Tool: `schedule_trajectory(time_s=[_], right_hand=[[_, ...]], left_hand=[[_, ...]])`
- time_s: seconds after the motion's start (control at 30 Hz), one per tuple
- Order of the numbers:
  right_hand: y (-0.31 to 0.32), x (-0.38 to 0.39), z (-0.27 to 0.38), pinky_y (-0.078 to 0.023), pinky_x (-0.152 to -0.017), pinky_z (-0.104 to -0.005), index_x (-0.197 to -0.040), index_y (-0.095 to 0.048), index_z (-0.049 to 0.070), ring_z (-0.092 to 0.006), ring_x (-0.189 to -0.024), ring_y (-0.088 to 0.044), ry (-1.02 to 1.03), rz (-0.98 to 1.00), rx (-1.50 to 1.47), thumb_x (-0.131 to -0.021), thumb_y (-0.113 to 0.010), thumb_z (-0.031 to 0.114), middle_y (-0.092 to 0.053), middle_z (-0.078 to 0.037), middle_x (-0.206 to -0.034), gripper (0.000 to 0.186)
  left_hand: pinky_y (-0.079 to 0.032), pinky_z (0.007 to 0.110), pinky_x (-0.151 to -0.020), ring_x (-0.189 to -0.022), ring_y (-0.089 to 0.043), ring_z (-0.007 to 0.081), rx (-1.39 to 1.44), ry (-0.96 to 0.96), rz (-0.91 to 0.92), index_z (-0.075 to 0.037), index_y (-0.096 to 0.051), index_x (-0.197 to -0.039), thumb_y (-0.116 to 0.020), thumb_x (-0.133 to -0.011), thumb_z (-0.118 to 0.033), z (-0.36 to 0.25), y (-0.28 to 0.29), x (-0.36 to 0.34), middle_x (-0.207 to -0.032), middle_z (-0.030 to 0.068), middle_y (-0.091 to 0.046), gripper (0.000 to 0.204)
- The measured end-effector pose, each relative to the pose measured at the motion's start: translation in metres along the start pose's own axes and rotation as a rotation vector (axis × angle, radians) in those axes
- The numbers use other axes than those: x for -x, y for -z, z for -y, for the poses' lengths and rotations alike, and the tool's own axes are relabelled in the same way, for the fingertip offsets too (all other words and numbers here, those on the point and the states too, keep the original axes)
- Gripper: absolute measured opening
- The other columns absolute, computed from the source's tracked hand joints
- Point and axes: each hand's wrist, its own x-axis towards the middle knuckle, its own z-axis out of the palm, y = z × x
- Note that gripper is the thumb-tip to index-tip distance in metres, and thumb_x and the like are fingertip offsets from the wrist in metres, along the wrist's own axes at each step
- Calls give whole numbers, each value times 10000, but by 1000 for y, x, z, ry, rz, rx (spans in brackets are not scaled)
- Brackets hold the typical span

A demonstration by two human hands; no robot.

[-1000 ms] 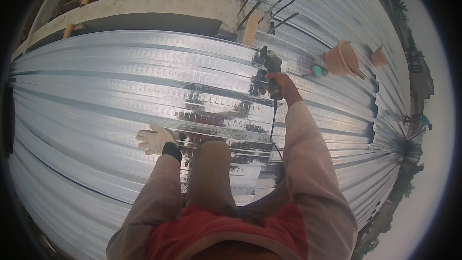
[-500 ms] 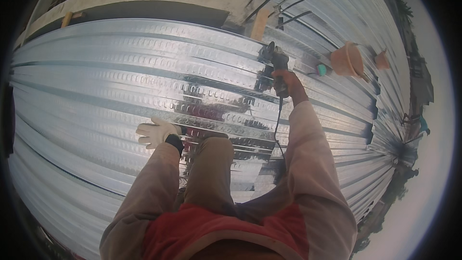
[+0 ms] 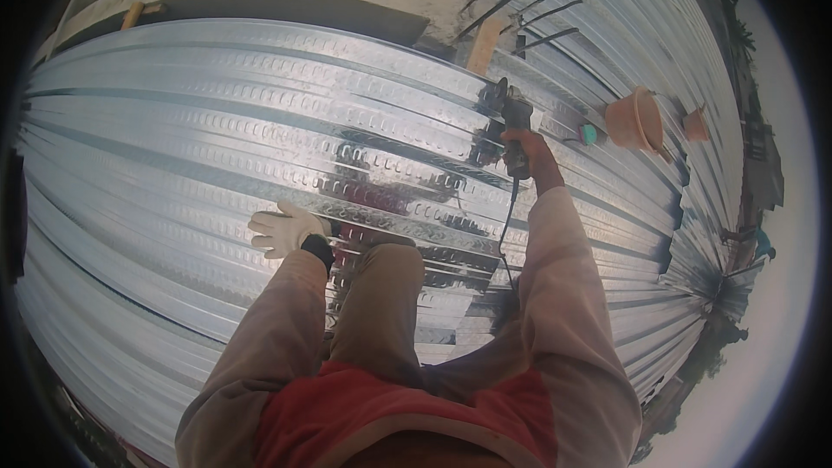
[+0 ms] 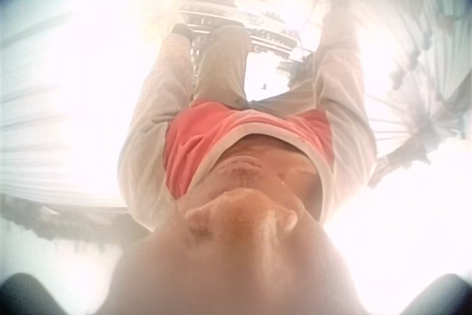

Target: The person walks on a corrugated metal roof, positions a wooden plank, and uses an angle grinder to cut a section of the metal sheet. The person holds the sheet with a gloved hand while cutting.

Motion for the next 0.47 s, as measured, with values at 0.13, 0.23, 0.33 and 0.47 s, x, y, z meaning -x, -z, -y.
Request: schedule_trajectory(time_s=[0.13,0.23,0.33,0.47], right_hand=[[5,-10,-4,-564,-560,-386,-1027,-752,31,-236,-596,-698,-2,-29,19,-873,-857,288,-702,-92,-786,317],[12,-13,-4,-556,-514,-379,-1033,-702,41,-229,-576,-678,-29,3,-1,-856,-870,271,-666,-73,-761,335],[-1,-16,1,-573,-515,-388,-1032,-696,50,-235,-571,-680,-2,21,-3,-858,-874,264,-666,-77,-760,328],[13,-27,-5,-638,-596,-412,-1152,-713,25,-244,-604,-702,-46,60,-25,-861,-870,248,-683,-79,-772,399]], left_hand=[[-405,595,-1138,-1451,-424,395,23,1,68,-21,-392,-1619,-461,-1115,-535,-2,8,2,-1715,156,-381,724],[-399,614,-1153,-1476,-409,408,49,-14,28,-15,-389,-1614,-446,-1115,-542,-1,-1,5,-1727,162,-370,729],[-411,635,-1127,-1461,-411,420,61,-10,-108,-13,-415,-1568,-445,-1106,-554,8,-17,-3,-1703,162,-383,713],[-399,636,-1142,-1465,-412,423,54,-7,45,-30,-388,-1606,-444,-1106,-569,4,-2,-2,-1756,154,-330,737]])
